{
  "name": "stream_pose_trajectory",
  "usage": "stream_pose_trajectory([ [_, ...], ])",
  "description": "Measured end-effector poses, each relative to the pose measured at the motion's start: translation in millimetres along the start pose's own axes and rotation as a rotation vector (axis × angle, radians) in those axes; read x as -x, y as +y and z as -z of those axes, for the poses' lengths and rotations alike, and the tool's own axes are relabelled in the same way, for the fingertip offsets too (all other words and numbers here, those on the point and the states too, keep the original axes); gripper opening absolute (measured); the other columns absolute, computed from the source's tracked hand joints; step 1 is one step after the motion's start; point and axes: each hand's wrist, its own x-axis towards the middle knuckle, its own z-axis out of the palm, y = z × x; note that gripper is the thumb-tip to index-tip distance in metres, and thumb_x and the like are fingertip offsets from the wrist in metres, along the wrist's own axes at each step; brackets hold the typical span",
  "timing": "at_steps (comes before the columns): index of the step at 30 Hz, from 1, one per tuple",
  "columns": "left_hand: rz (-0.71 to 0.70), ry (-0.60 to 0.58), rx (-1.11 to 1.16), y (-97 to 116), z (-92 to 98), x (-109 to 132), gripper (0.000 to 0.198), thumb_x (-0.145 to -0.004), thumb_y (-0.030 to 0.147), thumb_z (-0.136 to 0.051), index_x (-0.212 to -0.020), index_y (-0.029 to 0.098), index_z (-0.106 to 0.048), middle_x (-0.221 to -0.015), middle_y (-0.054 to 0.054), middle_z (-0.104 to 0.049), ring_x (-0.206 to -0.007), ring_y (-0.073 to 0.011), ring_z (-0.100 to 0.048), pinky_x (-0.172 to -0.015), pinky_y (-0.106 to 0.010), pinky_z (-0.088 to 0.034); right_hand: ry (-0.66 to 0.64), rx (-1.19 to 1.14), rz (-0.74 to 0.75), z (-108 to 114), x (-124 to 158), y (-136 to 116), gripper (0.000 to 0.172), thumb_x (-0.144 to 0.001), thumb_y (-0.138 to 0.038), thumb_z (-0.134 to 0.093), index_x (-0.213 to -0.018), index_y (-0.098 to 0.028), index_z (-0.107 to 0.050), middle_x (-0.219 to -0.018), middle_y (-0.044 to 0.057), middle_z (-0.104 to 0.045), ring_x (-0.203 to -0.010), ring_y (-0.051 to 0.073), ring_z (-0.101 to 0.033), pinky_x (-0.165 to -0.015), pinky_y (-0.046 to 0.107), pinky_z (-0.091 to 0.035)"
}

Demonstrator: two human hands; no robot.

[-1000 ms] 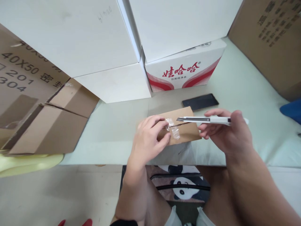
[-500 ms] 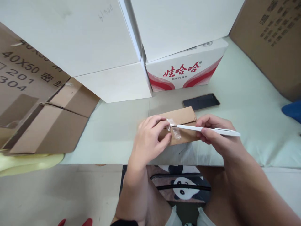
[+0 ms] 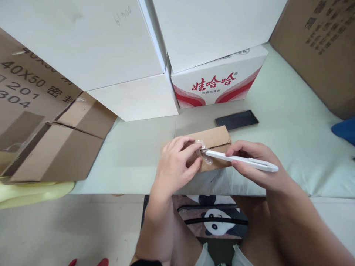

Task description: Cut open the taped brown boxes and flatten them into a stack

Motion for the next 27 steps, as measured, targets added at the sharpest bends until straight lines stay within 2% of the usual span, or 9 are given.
stream_pose_trajectory([
  [5,0.017,-0.017,-0.007,1.1,1.3,0.8,0.033,-0.094,0.025,-0.062,-0.125,0.026,-0.070,-0.130,-0.008,-0.068,-0.124,-0.0270,-0.063,-0.106,-0.048,-0.047,-0.041,0.033,0.064,-0.3,-1.4,-2.1,0.002,-0.078,-0.020,-0.064,-0.080,-0.021,-0.065,-0.060,-0.003,-0.064,-0.048,0.010,-0.053,-0.046,0.021,-0.038],
  [9,0.022,-0.017,-0.006,1.2,1.9,1.1,0.033,-0.094,0.025,-0.062,-0.126,0.026,-0.070,-0.130,-0.007,-0.068,-0.125,-0.0268,-0.063,-0.106,-0.048,-0.047,-0.024,0.044,0.118,-0.3,-0.5,0.7,0.005,-0.080,-0.017,-0.064,-0.083,-0.021,-0.066,-0.062,-0.004,-0.066,-0.050,0.009,-0.055,-0.047,0.019,-0.040],
  [13,0.019,-0.019,-0.006,0.2,1.4,0.4,0.031,-0.094,0.025,-0.062,-0.124,0.026,-0.071,-0.130,-0.008,-0.068,-0.125,-0.0267,-0.063,-0.106,-0.048,-0.047,-0.033,0.078,0.113,-1.7,0.4,2.9,0.006,-0.081,-0.017,-0.064,-0.083,-0.021,-0.068,-0.064,-0.003,-0.067,-0.052,0.010,-0.057,-0.049,0.019,-0.044],
  [27,0.014,-0.020,-0.008,-0.1,0.9,0.6,0.033,-0.093,0.025,-0.063,-0.125,0.026,-0.070,-0.130,-0.007,-0.068,-0.125,-0.0277,-0.063,-0.105,-0.049,-0.048,-0.028,0.149,0.192,2.3,3.4,-5.2,0.011,-0.085,-0.014,-0.062,-0.084,-0.022,-0.069,-0.065,-0.004,-0.067,-0.053,0.009,-0.057,-0.050,0.019,-0.043],
])
